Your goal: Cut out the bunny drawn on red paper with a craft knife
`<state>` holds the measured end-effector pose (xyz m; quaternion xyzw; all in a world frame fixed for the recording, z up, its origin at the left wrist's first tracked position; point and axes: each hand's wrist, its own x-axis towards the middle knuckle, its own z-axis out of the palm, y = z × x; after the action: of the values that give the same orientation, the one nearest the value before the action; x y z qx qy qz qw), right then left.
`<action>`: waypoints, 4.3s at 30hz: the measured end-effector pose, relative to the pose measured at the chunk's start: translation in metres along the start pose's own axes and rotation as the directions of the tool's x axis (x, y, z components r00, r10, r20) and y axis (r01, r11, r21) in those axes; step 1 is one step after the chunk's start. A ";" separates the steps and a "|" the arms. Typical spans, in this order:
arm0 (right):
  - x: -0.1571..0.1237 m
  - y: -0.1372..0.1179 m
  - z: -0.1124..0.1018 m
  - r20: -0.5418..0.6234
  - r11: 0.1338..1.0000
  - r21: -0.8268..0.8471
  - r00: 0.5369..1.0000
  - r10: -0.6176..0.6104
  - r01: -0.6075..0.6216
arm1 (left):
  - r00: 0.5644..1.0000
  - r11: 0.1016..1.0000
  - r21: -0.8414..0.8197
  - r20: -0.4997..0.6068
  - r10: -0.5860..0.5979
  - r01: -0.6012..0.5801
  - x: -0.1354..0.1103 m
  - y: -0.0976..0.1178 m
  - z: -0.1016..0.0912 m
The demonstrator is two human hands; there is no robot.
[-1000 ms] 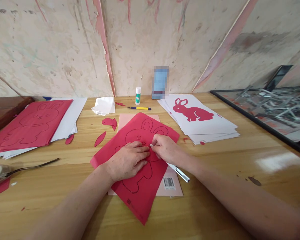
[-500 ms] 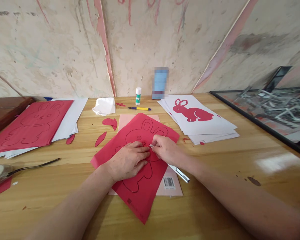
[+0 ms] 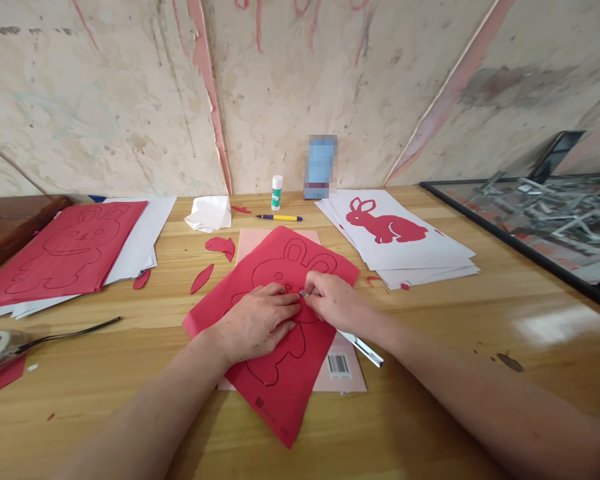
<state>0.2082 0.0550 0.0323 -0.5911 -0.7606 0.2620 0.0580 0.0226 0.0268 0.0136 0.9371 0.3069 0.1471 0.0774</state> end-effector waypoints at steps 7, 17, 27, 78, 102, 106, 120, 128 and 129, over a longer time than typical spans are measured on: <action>0.000 0.001 -0.001 0.010 0.999 -0.030 1.000 -0.029 0.029 | 1.000 1.000 0.005 -0.008 0.008 -0.008 0.001 -0.002 0.001; -0.003 -0.003 -0.009 0.056 0.968 -0.221 0.992 -0.109 0.119 | 1.000 1.000 -0.010 0.002 0.001 -0.001 -0.001 -0.002 0.001; -0.010 -0.001 -0.024 0.217 0.824 -0.423 0.926 -0.311 0.376 | 1.000 0.999 -0.051 0.022 0.002 -0.001 0.001 -0.002 -0.003; -0.004 0.009 -0.022 0.151 0.742 -0.527 0.905 -0.397 0.414 | 1.000 0.998 -0.064 0.018 -0.014 0.016 0.000 -0.001 -0.003; 0.011 0.028 -0.023 0.200 0.613 -0.538 0.794 -0.574 0.578 | 1.000 0.999 -0.041 -0.002 0.001 -0.002 -0.001 -0.001 -0.002; 0.012 0.030 -0.024 0.189 0.615 -0.545 0.799 -0.572 0.569 | 1.000 0.999 -0.048 -0.008 0.007 -0.007 -0.001 -0.001 -0.002; 0.004 0.028 -0.027 -0.060 0.921 -0.220 0.938 -0.341 0.320 | 1.000 0.999 -0.034 0.010 0.002 -0.002 0.000 -0.001 -0.003; -0.005 0.011 -0.020 -0.026 0.977 -0.147 0.987 -0.158 0.152 | 1.000 1.000 -0.023 -0.002 0.007 -0.008 0.000 0.001 -0.002; -0.006 0.010 -0.020 -0.022 0.976 -0.149 0.986 -0.166 0.161 | 1.000 1.000 -0.023 -0.003 0.007 -0.007 0.000 0.001 -0.003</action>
<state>0.2267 0.0578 0.0461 -0.5338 -0.8227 0.1894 0.0488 0.0223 0.0258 0.0162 0.9371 0.3020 0.1522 0.0870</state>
